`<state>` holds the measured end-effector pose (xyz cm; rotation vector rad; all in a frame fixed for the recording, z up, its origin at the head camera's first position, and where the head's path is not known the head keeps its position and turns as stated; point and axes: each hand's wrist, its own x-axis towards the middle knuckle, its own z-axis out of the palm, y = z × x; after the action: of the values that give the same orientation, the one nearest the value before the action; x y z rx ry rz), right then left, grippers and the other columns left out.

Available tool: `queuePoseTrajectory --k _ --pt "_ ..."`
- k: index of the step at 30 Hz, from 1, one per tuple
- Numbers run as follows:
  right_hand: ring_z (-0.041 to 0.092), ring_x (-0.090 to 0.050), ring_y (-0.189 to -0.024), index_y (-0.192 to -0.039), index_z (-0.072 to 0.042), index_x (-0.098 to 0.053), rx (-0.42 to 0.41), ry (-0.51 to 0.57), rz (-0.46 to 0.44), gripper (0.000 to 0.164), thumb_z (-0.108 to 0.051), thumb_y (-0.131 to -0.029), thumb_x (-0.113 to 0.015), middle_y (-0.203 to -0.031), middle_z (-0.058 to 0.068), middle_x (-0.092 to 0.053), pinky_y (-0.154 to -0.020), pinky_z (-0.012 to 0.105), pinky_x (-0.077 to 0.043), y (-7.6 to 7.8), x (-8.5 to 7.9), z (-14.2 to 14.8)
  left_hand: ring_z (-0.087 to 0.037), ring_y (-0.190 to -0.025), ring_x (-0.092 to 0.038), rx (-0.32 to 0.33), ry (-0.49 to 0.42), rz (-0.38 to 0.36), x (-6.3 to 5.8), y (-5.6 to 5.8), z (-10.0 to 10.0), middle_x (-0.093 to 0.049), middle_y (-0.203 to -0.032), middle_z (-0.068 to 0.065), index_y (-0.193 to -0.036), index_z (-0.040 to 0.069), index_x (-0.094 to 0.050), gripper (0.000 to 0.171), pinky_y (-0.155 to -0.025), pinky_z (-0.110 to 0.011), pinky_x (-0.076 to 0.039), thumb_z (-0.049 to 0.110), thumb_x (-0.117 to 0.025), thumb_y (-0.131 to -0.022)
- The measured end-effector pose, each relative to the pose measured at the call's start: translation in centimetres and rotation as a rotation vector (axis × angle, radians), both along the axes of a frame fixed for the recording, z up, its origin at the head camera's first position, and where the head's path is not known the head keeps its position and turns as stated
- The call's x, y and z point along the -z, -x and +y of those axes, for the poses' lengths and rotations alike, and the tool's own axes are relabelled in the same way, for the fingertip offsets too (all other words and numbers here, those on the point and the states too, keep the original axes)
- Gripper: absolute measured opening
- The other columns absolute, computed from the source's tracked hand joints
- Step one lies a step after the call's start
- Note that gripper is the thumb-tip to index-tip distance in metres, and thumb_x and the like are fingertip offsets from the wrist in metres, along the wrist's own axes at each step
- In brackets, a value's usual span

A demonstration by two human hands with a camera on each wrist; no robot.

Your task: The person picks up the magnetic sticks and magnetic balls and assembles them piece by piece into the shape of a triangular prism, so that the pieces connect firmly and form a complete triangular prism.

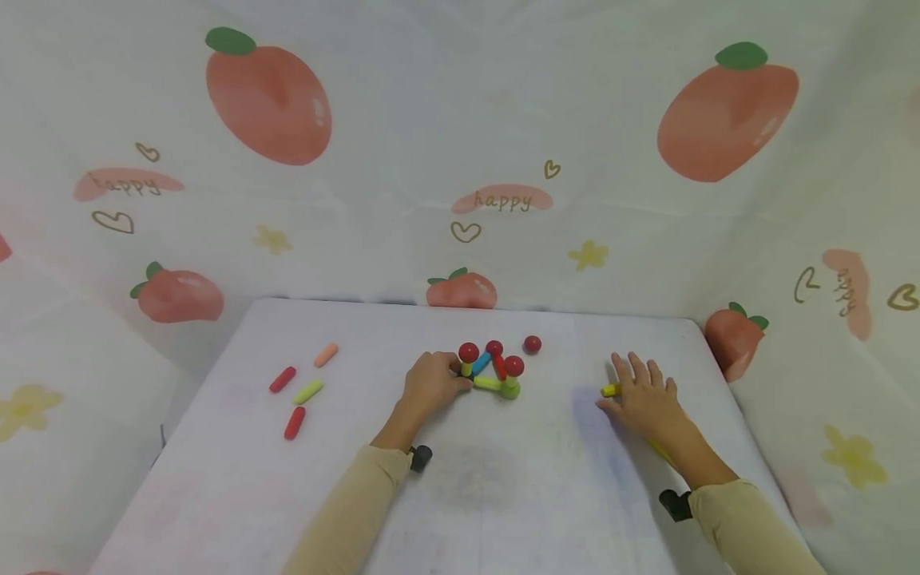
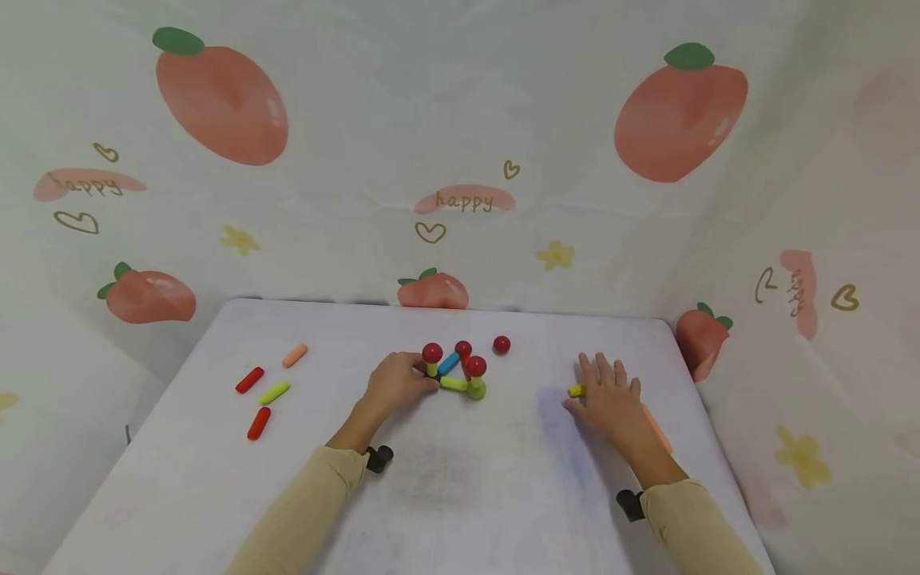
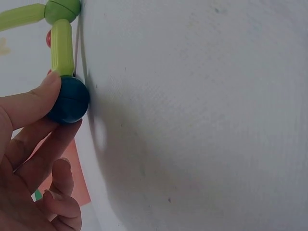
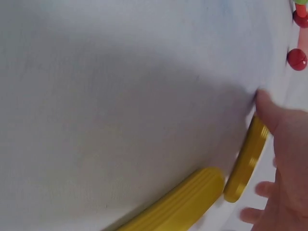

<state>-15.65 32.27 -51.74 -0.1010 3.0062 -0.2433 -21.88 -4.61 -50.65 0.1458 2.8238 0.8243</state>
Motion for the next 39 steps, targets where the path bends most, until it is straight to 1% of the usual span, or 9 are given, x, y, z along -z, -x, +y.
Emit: queuePoseTrajectory --k 4,7,9,13,20,24,30,34,39 --pt "0.059 -0.051 -0.114 -0.143 -0.005 -0.047 -0.03 -0.004 0.087 0.053 -0.029 -0.099 -0.065 -0.136 0.033 -0.045 -0.085 0.071 -0.048 -0.3 -0.2 -0.4 -0.019 -0.094 -0.062 0.001 -0.014 -0.001 0.1 0.0 -0.1 -0.074 -0.099 0.0 -0.109 0.013 -0.076 0.033 -0.089 -0.041 -0.056 0.034 -0.084 -0.084" --pt "0.047 -0.058 -0.095 -0.123 -0.004 -0.062 -0.042 -0.032 0.168 0.028 -0.013 -0.097 -0.066 -0.115 0.026 -0.056 -0.073 0.06 -0.051 -0.3 -0.5 -0.9 -0.019 -0.094 -0.062 0.007 -0.017 0.001 0.3 0.1 -0.1 -0.074 -0.1 0.0 -0.108 0.014 -0.076 0.032 -0.089 -0.041 -0.056 0.035 -0.084 -0.084" --pt "0.04 -0.06 -0.085 -0.113 -0.004 -0.067 -0.057 -0.057 0.216 0.02 -0.008 -0.094 -0.069 -0.104 0.021 -0.06 -0.067 0.055 -0.051 -0.1 -0.6 -1.3 -0.019 -0.093 -0.062 0.012 -0.019 0.001 0.4 0.2 -0.1 -0.074 -0.1 0.001 -0.107 0.015 -0.076 0.032 -0.088 -0.041 -0.056 0.035 -0.084 -0.084" --pt "0.034 -0.064 -0.08 -0.108 -0.003 -0.068 -0.084 0.015 0.267 0.02 -0.008 -0.089 -0.075 -0.095 0.016 -0.065 -0.066 0.049 -0.052 0.6 -1.1 -2.8 -0.019 -0.093 -0.062 0.013 -0.023 -0.01 0.5 0.2 -0.1 -0.074 -0.1 0.0 -0.106 0.015 -0.076 0.031 -0.087 -0.041 -0.055 0.035 -0.084 -0.084" --pt "0.027 -0.067 -0.09 -0.116 -0.001 -0.064 -0.112 0.444 0.283 0.026 -0.014 -0.095 -0.071 -0.104 0.014 -0.067 -0.079 0.045 -0.059 2.6 -5.3 -8.3 -0.02 -0.093 -0.062 0.004 -0.044 -0.022 0.3 0.2 0.0 -0.074 -0.099 -0.001 -0.107 0.013 -0.076 0.032 -0.089 -0.042 -0.055 0.034 -0.084 -0.084" --pt "0.026 -0.068 -0.095 -0.13 -0.003 -0.059 -0.14 0.602 0.307 0.035 -0.015 -0.098 -0.068 -0.112 0.014 -0.067 -0.084 0.044 -0.061 3.5 -7.5 -12.1 -0.02 -0.093 -0.063 -0.014 -0.043 -0.025 0.1 0.1 -0.1 -0.075 -0.1 -0.001 -0.108 0.013 -0.076 0.034 -0.088 -0.043 -0.055 0.034 -0.085 -0.083" --pt "0.024 -0.068 -0.104 -0.136 -0.005 -0.055 -0.169 0.651 0.326 0.041 -0.019 -0.099 -0.067 -0.12 0.011 -0.067 -0.083 0.036 -0.061 4.4 -7.8 -16.3 -0.02 -0.093 -0.064 -0.014 -0.039 -0.015 0.2 0.2 -0.1 -0.075 -0.099 -0.001 -0.106 0.013 -0.077 0.031 -0.088 -0.043 -0.055 0.033 -0.085 -0.083" --pt "0.023 -0.069 -0.093 -0.126 -0.007 -0.06 -0.202 0.669 0.289 0.034 -0.019 -0.097 -0.07 -0.11 0.009 -0.072 -0.074 0.032 -0.058 4.6 -6.8 -17.6 -0.02 -0.092 -0.065 -0.011 -0.04 -0.006 0.5 0.2 -0.1 -0.076 -0.097 -0.001 -0.103 0.013 -0.077 0.03 -0.088 -0.043 -0.056 0.033 -0.086 -0.082" --pt "0.022 -0.07 -0.089 -0.116 -0.007 -0.066 -0.205 0.551 0.294 0.028 -0.017 -0.092 -0.076 -0.104 0.008 -0.077 -0.075 0.035 -0.06 4.7 -5.1 -18.2 -0.02 -0.093 -0.066 -0.018 -0.045 -0.007 0.5 0.2 -0.3 -0.076 -0.097 -0.001 -0.104 0.014 -0.077 0.031 -0.089 -0.043 -0.056 0.034 -0.086 -0.082"
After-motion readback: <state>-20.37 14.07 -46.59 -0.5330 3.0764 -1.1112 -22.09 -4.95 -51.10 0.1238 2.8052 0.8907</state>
